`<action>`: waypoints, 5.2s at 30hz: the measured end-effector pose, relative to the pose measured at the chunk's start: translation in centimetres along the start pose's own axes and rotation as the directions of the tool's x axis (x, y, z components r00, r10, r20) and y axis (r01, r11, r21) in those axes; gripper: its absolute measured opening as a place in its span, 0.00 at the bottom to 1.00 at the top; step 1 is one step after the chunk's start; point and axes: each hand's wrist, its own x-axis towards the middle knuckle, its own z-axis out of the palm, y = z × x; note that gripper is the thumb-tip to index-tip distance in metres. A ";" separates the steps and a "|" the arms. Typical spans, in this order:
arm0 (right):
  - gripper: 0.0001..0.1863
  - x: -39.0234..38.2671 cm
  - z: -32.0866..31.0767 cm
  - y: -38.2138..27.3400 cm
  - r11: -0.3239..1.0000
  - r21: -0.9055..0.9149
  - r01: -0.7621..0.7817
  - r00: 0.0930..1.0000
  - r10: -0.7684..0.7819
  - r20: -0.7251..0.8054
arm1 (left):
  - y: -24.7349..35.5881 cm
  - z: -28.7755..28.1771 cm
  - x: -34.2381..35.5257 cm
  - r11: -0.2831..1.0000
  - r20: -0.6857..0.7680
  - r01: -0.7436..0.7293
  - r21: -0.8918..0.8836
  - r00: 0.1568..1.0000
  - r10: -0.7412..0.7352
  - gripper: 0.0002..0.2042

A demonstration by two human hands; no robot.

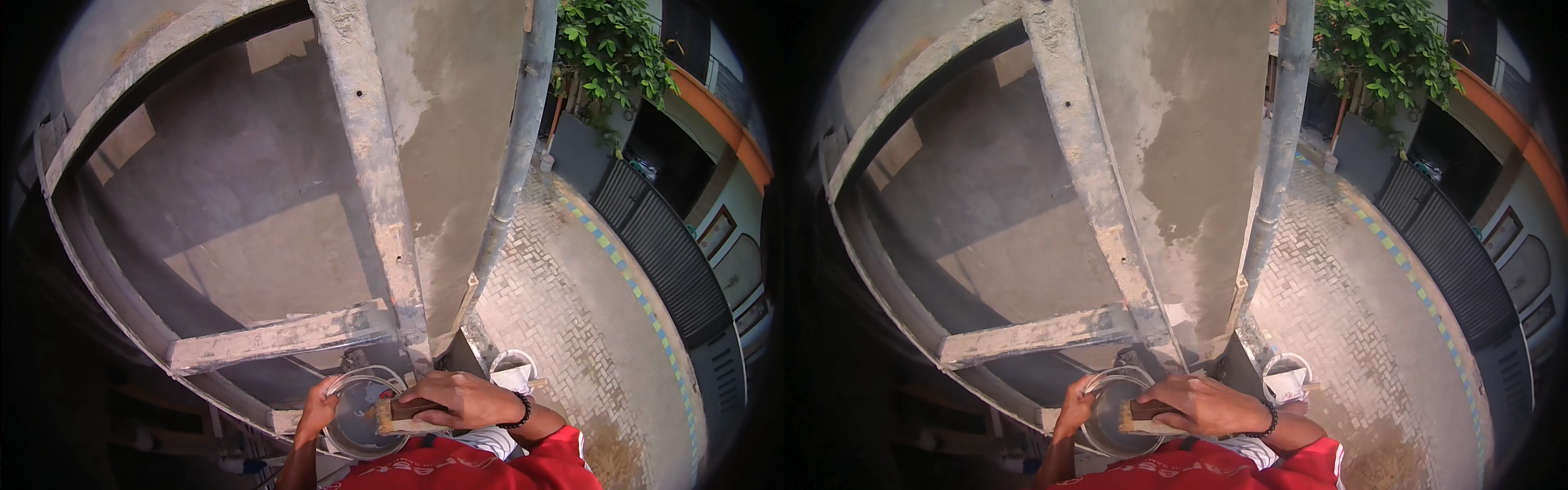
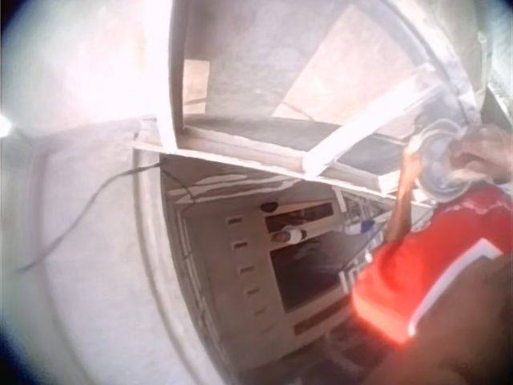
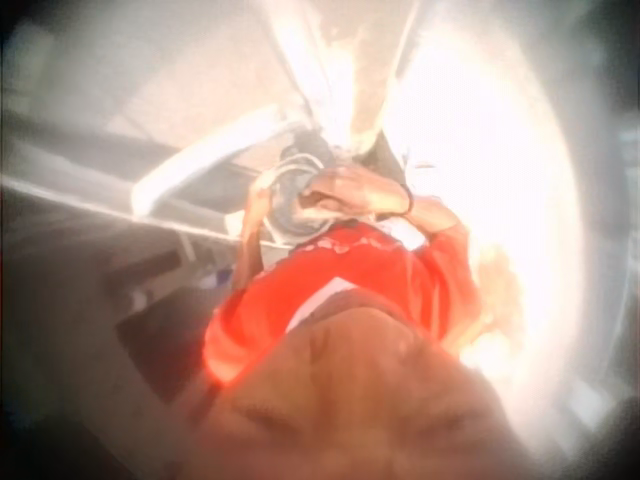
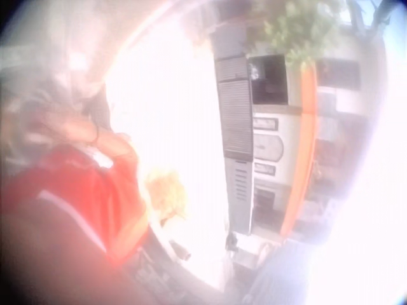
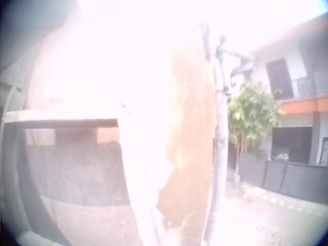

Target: The person uses a sponge to smooth a wet concrete surface on a curved wall. They repeatedly dip the sponge into a bucket of water and rub it along the wall to even out the surface.

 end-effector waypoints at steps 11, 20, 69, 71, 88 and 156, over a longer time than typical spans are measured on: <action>0.08 4.9 20.2 9.2 0.743 -0.615 0.264 0.774 0.217 0.595 | -0.4 0.0 -0.1 0.996 -0.002 -0.059 0.062 0.998 0.059 0.26; 0.12 7.4 16.5 8.4 0.902 -0.424 0.080 0.676 0.264 0.688 | 0.5 -0.4 -0.2 0.988 -0.013 -0.098 0.122 0.995 0.101 0.25; 0.26 13.4 -12.4 15.6 0.738 -0.557 -0.382 0.327 -0.455 -0.828 | -1.0 -0.5 0.9 0.999 -0.006 0.030 0.023 1.000 -0.030 0.25; 0.24 13.4 -17.3 12.7 0.779 -0.470 -0.415 0.132 -0.460 -0.878 | 0.2 0.0 0.5 0.997 -0.015 0.023 0.078 1.000 -0.022 0.25; 0.22 14.0 -22.5 12.3 0.762 -0.456 -0.461 0.013 -0.508 -0.861 | -0.9 -0.5 1.1 0.991 -0.012 0.045 0.129 0.999 -0.044 0.24; 0.19 12.6 -19.8 13.4 0.832 -0.392 -0.393 0.155 -0.360 -0.920 | 0.6 -0.3 1.0 0.999 -0.003 0.025 0.029 1.000 -0.024 0.19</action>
